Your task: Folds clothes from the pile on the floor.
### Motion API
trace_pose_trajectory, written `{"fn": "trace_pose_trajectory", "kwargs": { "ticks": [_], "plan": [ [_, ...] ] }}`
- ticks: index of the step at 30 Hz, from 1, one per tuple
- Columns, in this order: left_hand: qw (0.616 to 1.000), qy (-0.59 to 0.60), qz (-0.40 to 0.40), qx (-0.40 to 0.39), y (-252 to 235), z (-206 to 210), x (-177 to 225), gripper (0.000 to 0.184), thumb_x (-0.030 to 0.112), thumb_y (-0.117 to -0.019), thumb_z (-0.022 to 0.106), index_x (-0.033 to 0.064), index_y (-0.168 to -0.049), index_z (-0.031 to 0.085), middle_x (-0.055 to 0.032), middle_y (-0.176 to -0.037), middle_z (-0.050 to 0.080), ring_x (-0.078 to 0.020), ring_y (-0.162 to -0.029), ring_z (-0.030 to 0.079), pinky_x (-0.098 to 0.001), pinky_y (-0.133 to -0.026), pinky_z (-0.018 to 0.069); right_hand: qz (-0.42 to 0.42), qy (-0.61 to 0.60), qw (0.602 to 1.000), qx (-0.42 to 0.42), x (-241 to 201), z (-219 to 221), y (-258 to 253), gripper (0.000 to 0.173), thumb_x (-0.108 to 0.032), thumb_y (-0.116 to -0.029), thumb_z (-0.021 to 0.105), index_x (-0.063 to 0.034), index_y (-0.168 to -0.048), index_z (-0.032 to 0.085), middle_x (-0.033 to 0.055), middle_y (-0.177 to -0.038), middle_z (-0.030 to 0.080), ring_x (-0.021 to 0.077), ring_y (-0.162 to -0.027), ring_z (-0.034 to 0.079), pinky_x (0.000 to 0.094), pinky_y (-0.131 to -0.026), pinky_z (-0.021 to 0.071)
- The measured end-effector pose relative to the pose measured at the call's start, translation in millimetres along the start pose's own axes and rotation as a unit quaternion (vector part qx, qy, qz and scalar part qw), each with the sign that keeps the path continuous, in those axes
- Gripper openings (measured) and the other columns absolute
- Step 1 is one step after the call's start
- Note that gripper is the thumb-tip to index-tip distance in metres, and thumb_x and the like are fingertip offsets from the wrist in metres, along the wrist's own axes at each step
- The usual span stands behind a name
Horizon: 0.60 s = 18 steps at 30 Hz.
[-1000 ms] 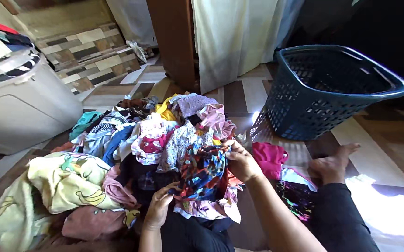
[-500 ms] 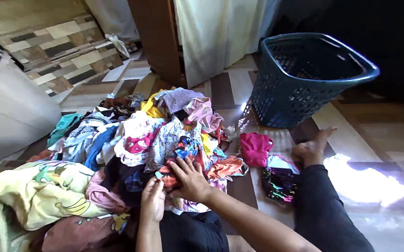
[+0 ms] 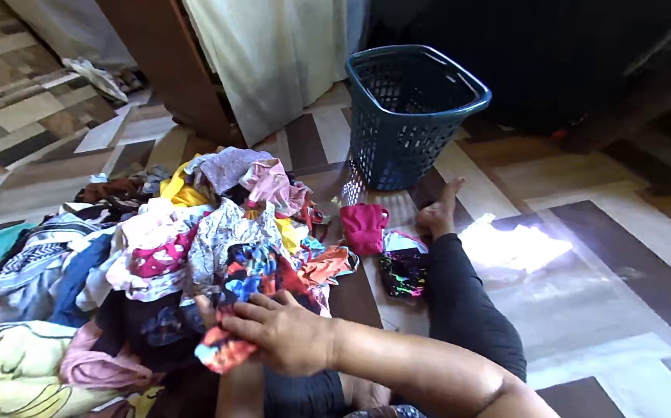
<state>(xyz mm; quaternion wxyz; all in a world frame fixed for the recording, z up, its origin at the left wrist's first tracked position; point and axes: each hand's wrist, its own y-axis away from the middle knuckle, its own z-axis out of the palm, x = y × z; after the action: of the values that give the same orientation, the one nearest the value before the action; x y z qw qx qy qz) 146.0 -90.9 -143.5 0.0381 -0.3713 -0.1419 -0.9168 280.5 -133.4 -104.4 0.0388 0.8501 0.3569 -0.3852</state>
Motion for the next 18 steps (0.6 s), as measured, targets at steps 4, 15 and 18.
{"fn": "trace_pose_trajectory", "kwargs": {
  "ticks": [4, 15, 18],
  "plan": [
    [0.992, -0.074, 0.069, -0.075, 16.2, 12.8, -17.7, 0.046, 0.03, -0.1116, 0.005, 0.0079, -0.125, 0.043, 0.0073, -0.103, 0.066, 0.0039, -0.096, 0.064, -0.018, -0.085, 0.0552, -0.012, 0.039, 0.999, 0.023, 13.1, 18.2, 41.7, 0.05, -0.009, -0.0928, 0.068, -0.0075, -0.142, 0.06, 0.0219, -0.148, 0.055, 0.0463, -0.14, 0.046, 0.0719, -0.106, 0.0362],
    [0.922, -0.359, -0.134, -0.054, 23.4, -19.2, -80.6, 0.02, 0.003, -0.1044, 0.039, -0.0007, -0.111, 0.057, 0.0018, -0.084, 0.064, 0.0003, -0.075, 0.062, -0.0179, -0.072, 0.0543, 0.221, -0.19, 0.938, 0.186, 97.8, -11.6, 122.0, 0.034, -0.014, -0.1014, 0.056, 0.0089, -0.125, 0.065, 0.0211, -0.117, 0.071, 0.0246, -0.107, 0.07, 0.0401, -0.098, 0.0552],
    [0.922, -0.355, -0.148, -0.049, 14.2, -39.3, -91.3, 0.022, 0.004, -0.1044, 0.038, -0.0021, -0.115, 0.056, -0.0009, -0.088, 0.064, -0.0027, -0.077, 0.063, -0.0214, -0.074, 0.0549, 0.452, -0.114, 0.857, 0.222, 171.2, -19.6, 130.6, 0.05, -0.015, -0.1056, 0.049, 0.0053, -0.151, 0.042, 0.0281, -0.145, 0.053, 0.0375, -0.131, 0.056, 0.0486, -0.113, 0.043]
  ]
}}
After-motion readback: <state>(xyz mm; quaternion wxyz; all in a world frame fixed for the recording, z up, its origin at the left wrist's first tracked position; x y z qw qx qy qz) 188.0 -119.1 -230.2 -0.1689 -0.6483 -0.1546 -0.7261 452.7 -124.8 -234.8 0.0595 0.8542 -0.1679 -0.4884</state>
